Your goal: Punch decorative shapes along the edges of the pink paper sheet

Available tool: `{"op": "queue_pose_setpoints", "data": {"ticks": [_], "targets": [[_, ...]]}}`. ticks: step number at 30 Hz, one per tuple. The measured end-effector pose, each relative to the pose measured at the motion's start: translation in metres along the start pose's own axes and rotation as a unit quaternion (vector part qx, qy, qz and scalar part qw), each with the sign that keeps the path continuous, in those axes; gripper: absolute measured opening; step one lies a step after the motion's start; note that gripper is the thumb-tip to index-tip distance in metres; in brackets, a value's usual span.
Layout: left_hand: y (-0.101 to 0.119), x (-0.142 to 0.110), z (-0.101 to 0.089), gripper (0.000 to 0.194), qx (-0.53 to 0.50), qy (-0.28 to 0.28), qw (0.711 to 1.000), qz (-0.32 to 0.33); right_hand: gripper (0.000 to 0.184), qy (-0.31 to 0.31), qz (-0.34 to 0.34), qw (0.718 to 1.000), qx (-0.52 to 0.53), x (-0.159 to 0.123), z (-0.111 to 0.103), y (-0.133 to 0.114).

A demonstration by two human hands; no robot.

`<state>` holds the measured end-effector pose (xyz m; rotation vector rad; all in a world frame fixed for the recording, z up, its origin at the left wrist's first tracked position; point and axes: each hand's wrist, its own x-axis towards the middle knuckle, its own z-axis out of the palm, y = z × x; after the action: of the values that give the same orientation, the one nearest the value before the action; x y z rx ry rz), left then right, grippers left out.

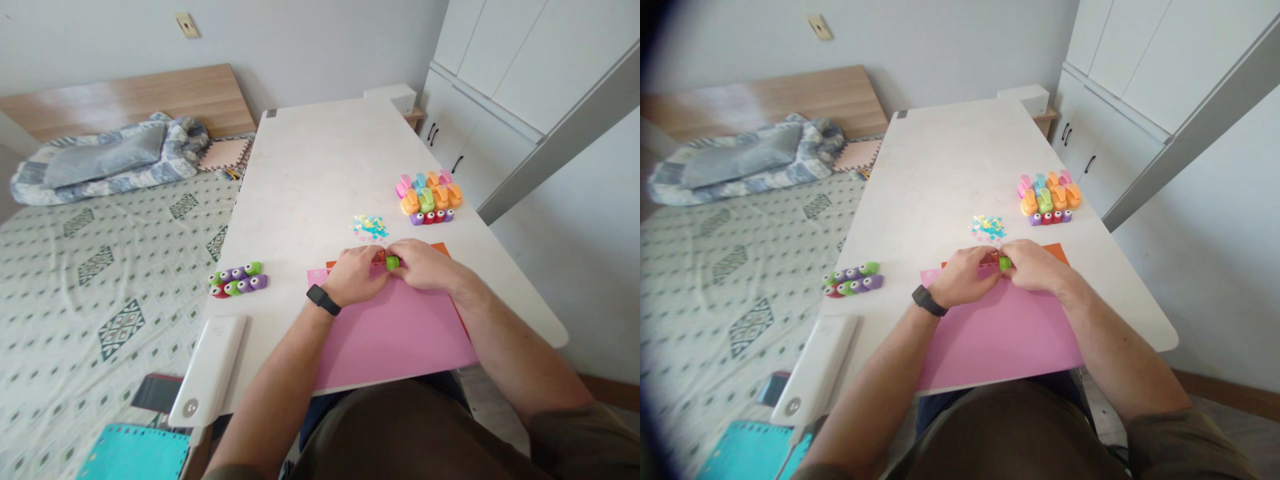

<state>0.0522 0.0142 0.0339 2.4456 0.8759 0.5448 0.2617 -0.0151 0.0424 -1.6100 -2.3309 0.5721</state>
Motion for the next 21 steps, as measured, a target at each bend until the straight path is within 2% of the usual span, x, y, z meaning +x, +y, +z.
{"op": "queue_pose_setpoints", "data": {"ticks": [4,11,21], "targets": [[0.002,0.003,0.006,0.05,0.0,-0.009,1.0,-0.008,0.012,0.007,-0.013,1.0,0.006,0.0,-0.002,-0.004],[-0.003,0.01,0.023,0.042,0.011,-0.01,1.0,-0.023,0.013,0.015,-0.026,1.0,-0.004,-0.001,-0.003,-0.007],[-0.002,0.011,0.022,0.04,0.068,-0.033,0.997,0.001,0.01,0.012,-0.022,0.999,-0.032,-0.001,0.001,-0.003]]}}
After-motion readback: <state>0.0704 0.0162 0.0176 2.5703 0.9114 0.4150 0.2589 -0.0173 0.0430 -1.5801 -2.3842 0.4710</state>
